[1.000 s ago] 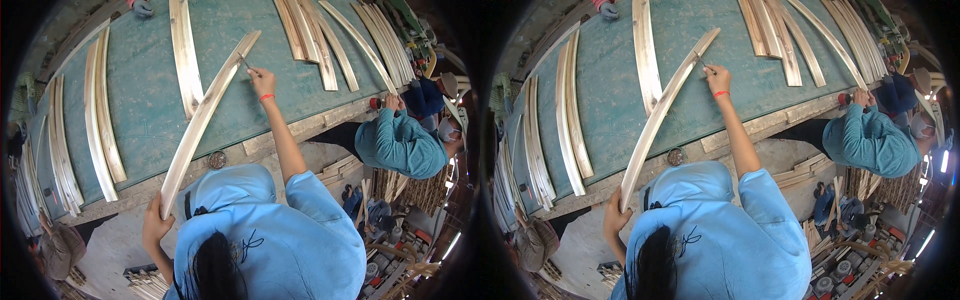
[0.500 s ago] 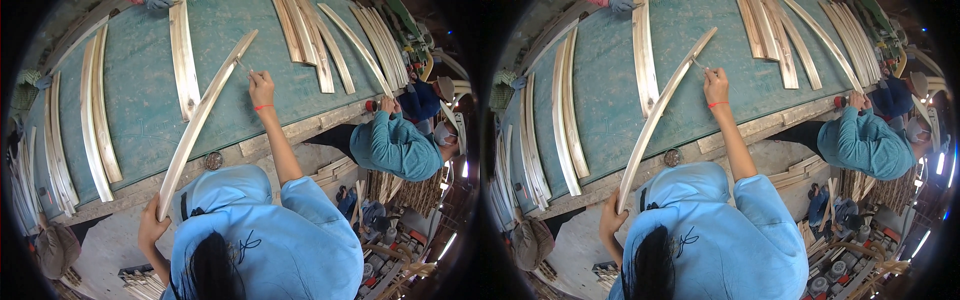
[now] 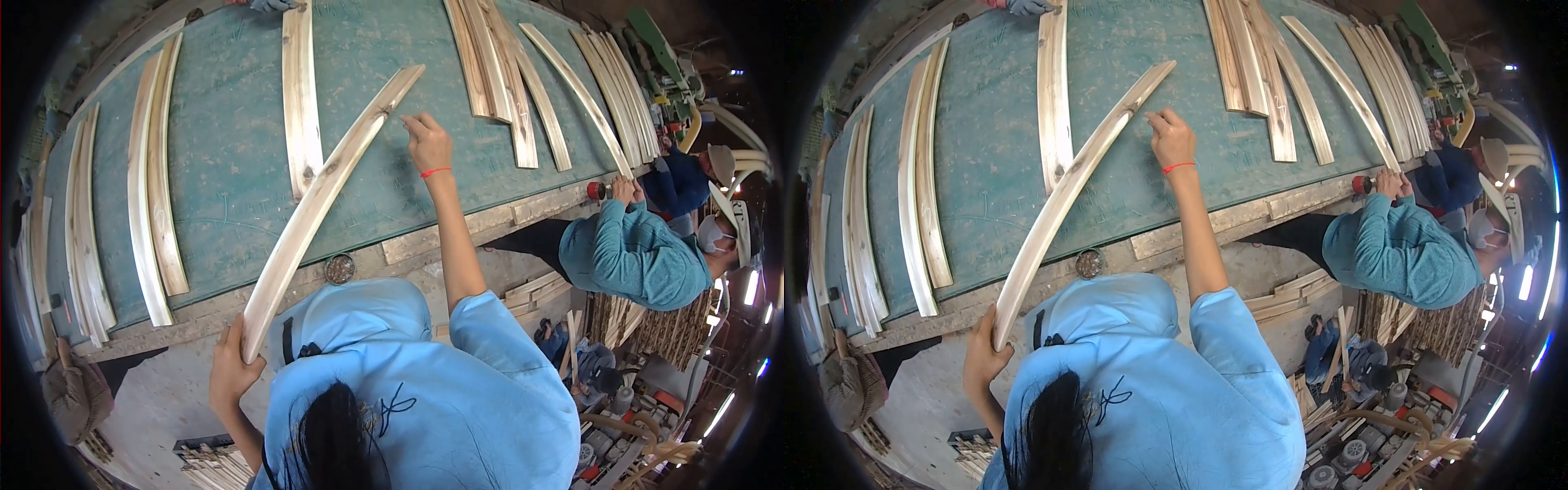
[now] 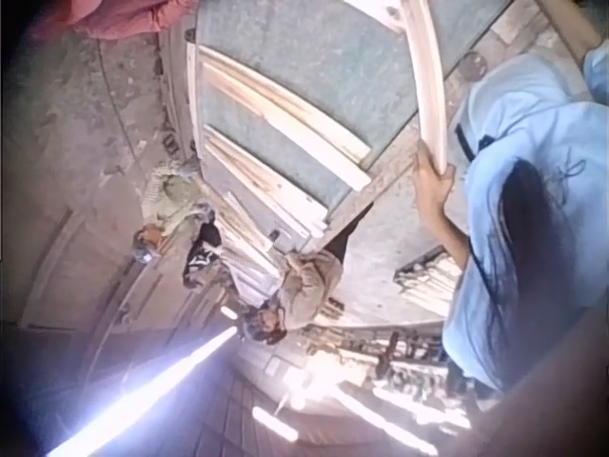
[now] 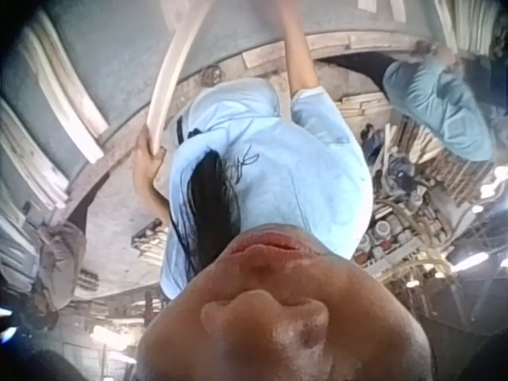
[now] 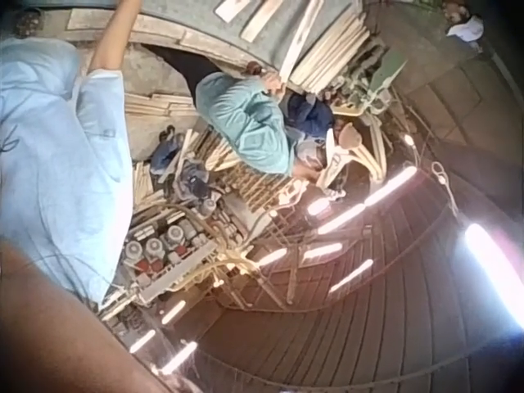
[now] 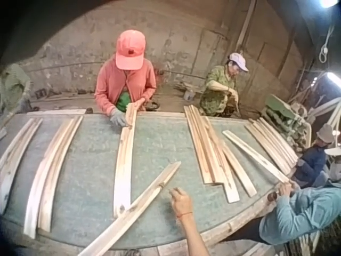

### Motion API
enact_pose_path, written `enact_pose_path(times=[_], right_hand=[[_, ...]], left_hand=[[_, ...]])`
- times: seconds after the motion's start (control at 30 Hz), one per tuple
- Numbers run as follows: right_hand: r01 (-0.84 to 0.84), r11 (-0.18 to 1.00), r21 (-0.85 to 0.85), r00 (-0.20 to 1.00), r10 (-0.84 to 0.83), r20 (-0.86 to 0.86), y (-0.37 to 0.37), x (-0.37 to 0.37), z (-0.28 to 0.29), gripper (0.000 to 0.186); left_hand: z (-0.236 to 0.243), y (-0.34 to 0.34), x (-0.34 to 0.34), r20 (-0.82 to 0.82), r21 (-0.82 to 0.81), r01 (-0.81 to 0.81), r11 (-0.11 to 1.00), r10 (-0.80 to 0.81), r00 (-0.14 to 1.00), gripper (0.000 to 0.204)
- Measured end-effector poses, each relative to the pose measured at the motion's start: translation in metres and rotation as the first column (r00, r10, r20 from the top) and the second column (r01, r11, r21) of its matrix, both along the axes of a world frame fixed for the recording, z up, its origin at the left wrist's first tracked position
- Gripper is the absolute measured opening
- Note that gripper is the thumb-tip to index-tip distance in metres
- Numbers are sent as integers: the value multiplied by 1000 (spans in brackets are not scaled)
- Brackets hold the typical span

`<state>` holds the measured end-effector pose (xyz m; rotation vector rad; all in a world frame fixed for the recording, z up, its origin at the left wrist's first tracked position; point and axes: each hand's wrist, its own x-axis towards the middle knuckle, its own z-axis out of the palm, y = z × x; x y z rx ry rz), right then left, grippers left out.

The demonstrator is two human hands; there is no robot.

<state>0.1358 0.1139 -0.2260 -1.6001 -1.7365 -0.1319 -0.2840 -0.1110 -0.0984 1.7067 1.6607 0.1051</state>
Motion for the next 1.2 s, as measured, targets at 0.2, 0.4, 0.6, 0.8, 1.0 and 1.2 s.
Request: enact_pose_path(times=[0.2, 0.4, 0.6, 0.8, 1.0, 1.2], right_hand=[[-153, 919, -364, 659, -179, -730, 6, 6, -5, 16], [13, 991, -136, 865, -80, -495, 9, -8, -29, 18], [-132, 958, -255, 719, -84, -690, 5, -11, -18, 18], [-160, 901, -404, 562, -253, -787, 16, -2, -22, 19], [9, 969, -249, 716, -180, -674, 7, -10, -29, 18], [-182, 943, -280, 657, -95, -747, 0, -14, -22, 18]], left_hand=[[-3, -2, 0, 79, -61, -16, 998, 21, 997, 74], [8, 4, 4, 121, -279, -35, 960, 72, 990, 73], [7, 0, 4, 123, -214, -45, 976, 72, 990, 73], [7, -2, 5, 49, -179, -70, 981, 80, 996, 75], [9, 1, 7, 31, -126, -60, 990, 64, 997, 77], [3, -3, 6, 21, -34, -33, 999, 33, 999, 80]])
